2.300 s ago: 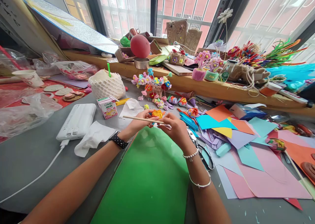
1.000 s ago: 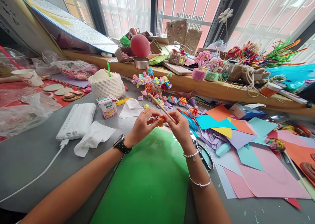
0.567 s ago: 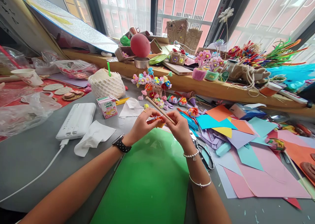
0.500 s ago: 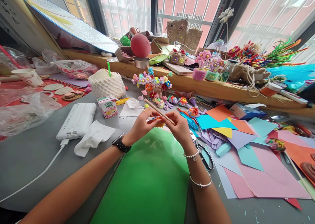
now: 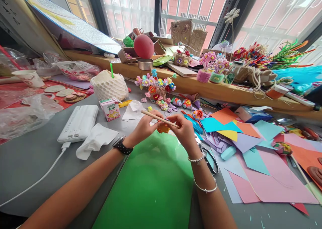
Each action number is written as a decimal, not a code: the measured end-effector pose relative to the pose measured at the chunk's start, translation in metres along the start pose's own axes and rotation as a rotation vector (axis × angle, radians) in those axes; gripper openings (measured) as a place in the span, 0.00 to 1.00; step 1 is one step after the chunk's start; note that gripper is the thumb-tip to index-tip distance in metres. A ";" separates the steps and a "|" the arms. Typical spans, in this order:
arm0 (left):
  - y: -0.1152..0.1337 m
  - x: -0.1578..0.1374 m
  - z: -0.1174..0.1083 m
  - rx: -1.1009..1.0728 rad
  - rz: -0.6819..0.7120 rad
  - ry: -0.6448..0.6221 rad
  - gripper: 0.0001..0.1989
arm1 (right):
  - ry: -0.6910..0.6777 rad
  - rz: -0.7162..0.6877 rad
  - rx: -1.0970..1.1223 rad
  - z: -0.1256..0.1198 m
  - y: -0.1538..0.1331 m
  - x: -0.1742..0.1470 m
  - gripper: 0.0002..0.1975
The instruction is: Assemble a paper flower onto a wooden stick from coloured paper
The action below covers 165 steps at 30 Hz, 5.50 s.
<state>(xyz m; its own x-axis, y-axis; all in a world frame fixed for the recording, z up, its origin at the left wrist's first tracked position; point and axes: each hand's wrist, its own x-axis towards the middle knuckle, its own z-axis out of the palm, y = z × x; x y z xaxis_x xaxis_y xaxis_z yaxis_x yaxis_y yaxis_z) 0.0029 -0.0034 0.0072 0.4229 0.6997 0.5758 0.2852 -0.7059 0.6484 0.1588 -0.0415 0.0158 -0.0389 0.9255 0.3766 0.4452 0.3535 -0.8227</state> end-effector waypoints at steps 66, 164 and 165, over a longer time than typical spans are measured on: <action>-0.009 0.002 -0.011 -0.433 -0.341 -0.514 0.08 | -0.372 0.139 0.012 -0.007 0.017 0.003 0.11; 0.002 0.005 -0.011 -0.217 -0.460 -0.455 0.06 | -0.298 -0.040 -0.232 -0.010 0.006 0.003 0.08; 0.003 0.005 -0.011 -0.213 -0.461 -0.444 0.06 | -0.304 -0.038 -0.224 -0.010 0.006 0.003 0.08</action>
<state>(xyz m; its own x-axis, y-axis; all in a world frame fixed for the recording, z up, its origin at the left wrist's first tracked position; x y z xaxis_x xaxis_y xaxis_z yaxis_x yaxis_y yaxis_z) -0.0038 -0.0007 0.0171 0.6252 0.7804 -0.0134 0.3649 -0.2770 0.8889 0.1705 -0.0382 0.0158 -0.3080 0.9221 0.2341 0.6216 0.3813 -0.6842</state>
